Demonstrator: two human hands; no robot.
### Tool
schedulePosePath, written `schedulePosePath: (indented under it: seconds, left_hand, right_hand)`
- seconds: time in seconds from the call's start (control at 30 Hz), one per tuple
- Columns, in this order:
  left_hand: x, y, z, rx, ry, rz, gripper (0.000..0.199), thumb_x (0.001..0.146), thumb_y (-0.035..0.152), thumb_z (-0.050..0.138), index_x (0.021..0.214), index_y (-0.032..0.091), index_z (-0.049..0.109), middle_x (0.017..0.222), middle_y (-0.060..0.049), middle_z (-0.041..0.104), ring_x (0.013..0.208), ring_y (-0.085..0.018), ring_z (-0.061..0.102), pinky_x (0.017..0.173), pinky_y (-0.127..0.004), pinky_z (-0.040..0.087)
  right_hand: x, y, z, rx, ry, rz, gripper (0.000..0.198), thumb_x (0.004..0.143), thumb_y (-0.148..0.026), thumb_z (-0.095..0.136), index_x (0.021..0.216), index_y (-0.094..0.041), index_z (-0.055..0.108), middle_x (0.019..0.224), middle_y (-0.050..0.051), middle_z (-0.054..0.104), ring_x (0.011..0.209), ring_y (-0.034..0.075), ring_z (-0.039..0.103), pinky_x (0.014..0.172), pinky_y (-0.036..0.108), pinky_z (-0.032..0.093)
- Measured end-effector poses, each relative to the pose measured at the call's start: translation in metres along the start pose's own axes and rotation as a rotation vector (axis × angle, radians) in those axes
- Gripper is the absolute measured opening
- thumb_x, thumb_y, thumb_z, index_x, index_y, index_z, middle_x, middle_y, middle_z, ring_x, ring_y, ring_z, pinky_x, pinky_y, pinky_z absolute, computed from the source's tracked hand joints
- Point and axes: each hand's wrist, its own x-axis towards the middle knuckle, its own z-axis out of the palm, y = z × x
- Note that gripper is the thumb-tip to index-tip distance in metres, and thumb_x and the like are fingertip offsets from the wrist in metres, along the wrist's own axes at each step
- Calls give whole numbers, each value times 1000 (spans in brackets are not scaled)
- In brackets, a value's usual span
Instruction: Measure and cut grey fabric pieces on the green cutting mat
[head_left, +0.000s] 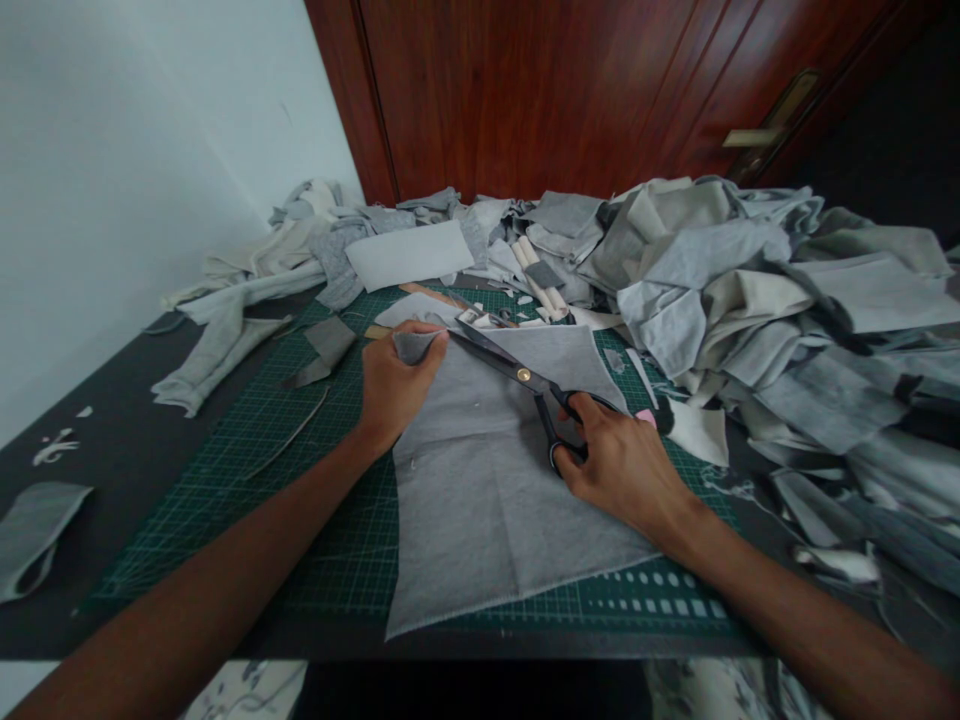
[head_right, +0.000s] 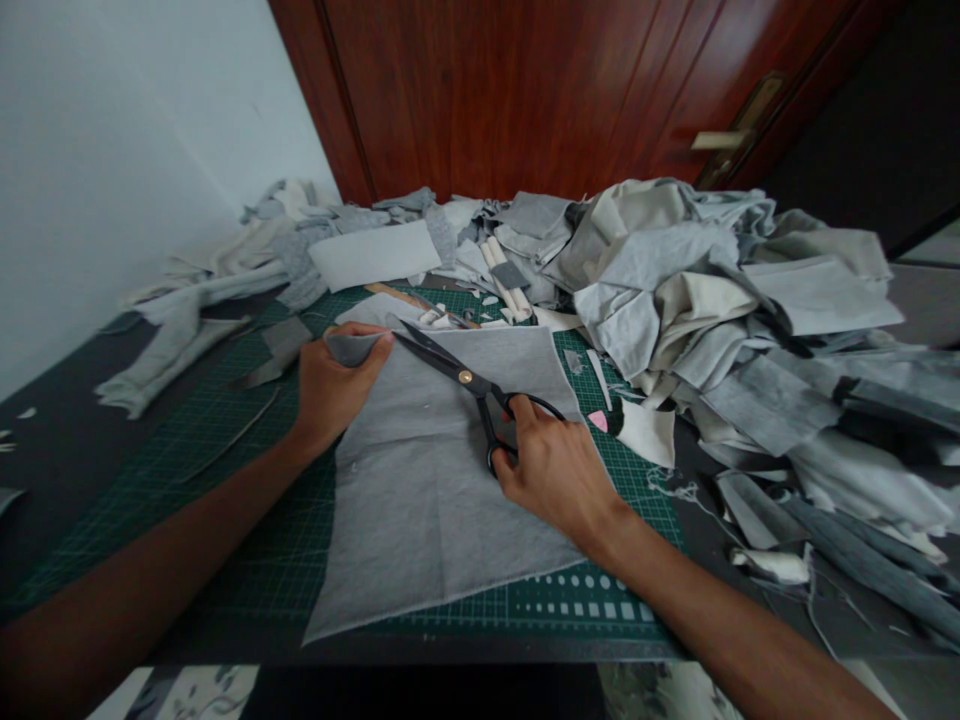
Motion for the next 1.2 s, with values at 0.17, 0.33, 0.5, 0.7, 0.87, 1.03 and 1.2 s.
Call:
schedulePosePath:
  seconds: [0.17,0.33,0.5,0.7,0.87,1.03,1.2]
  left_hand:
    - [0,1,-1,17,-8,10,11,86,32,68,80,23,71,78,0,74,75,-18,67,69,-29,54]
    - [0,0,-1,64,-27,14,12,86,32,67,80,23,71,76,1,73,76,-17,67,69,-27,52]
    - [0,-3,0,59,-43,-9,12,87,32,67,82,22,72,79,1,74,74,-17,67,71,-28,52]
    - [1,-4,1,64,-59,-21,12,87,31,68,81,21,70,77,0,74,70,-16,67,68,-27,50]
    - [-1,-2,1,72,-89,-24,11,87,30,67,82,21,71,74,1,73,66,-15,64,65,-26,49]
    - [-2,-3,2,68,-57,-4,14,88,34,66,83,21,71,72,1,73,66,-15,65,65,-27,49]
    - [0,-7,3,24,-54,0,16,90,35,64,89,21,72,79,0,75,72,-16,68,69,-27,52]
  right_hand:
    - [0,0,0,6,-6,-3,18,84,-26,56,100,-17,55,91,8,74,65,20,66,57,31,30]
    - [0,2,2,17,-12,-16,20,85,-27,56,101,-16,55,90,9,74,64,21,66,56,30,32]
    - [1,4,4,22,-53,-43,17,88,-22,55,104,-16,54,92,9,74,66,21,67,57,30,37]
    - [0,5,8,-36,-86,-60,19,90,-15,50,109,-14,54,95,12,75,71,23,69,58,30,39]
    - [0,6,11,-7,-54,-63,19,91,-16,46,109,-14,53,88,12,74,69,23,68,57,30,37]
    - [4,6,3,95,-9,-17,13,87,-22,53,98,-17,52,87,9,71,68,21,66,58,29,36]
    - [5,3,0,181,-77,4,15,83,-24,55,96,-18,51,83,6,68,62,17,60,59,29,36]
